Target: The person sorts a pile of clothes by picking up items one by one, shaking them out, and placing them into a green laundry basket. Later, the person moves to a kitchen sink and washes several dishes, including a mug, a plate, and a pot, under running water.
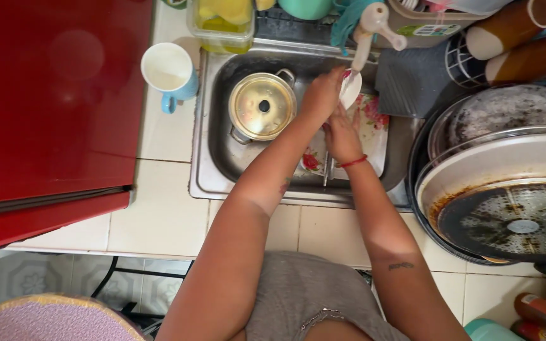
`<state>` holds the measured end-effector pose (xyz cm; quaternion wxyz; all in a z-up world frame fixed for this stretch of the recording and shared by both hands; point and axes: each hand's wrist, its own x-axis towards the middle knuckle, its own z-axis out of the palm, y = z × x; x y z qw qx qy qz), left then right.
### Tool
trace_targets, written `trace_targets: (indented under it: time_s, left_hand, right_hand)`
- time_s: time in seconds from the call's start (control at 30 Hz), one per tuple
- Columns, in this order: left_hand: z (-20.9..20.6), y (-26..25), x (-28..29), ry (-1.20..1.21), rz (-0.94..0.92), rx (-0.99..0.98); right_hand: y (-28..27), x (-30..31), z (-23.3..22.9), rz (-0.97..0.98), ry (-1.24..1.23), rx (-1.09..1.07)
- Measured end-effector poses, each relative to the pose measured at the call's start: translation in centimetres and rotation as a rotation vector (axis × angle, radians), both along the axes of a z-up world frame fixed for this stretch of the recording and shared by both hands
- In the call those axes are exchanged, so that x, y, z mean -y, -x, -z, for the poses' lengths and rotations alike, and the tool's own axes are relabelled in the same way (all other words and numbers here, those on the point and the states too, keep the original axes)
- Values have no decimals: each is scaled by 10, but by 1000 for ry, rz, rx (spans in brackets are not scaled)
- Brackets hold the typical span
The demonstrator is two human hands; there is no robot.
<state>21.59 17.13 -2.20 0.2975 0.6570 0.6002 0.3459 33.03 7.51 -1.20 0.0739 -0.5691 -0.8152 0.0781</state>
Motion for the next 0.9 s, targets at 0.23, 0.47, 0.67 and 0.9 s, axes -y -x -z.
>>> trace_targets:
  time_s: [0.23, 0.47, 0.67, 0.9]
  left_hand:
    - [-53, 39, 71, -383, 73, -463]
    - [-61, 129, 166, -197, -69, -450]
    - [-25, 214, 248, 228, -281, 66]
    - [-18, 226, 322, 123, -302, 249]
  right_hand:
    - [-16, 10, 2, 177, -58, -126]
    - [37, 25, -18, 38, 99, -346]
    - [140, 36, -43, -298, -162, -497]
    - [280, 40, -50, -973, -33, -174]
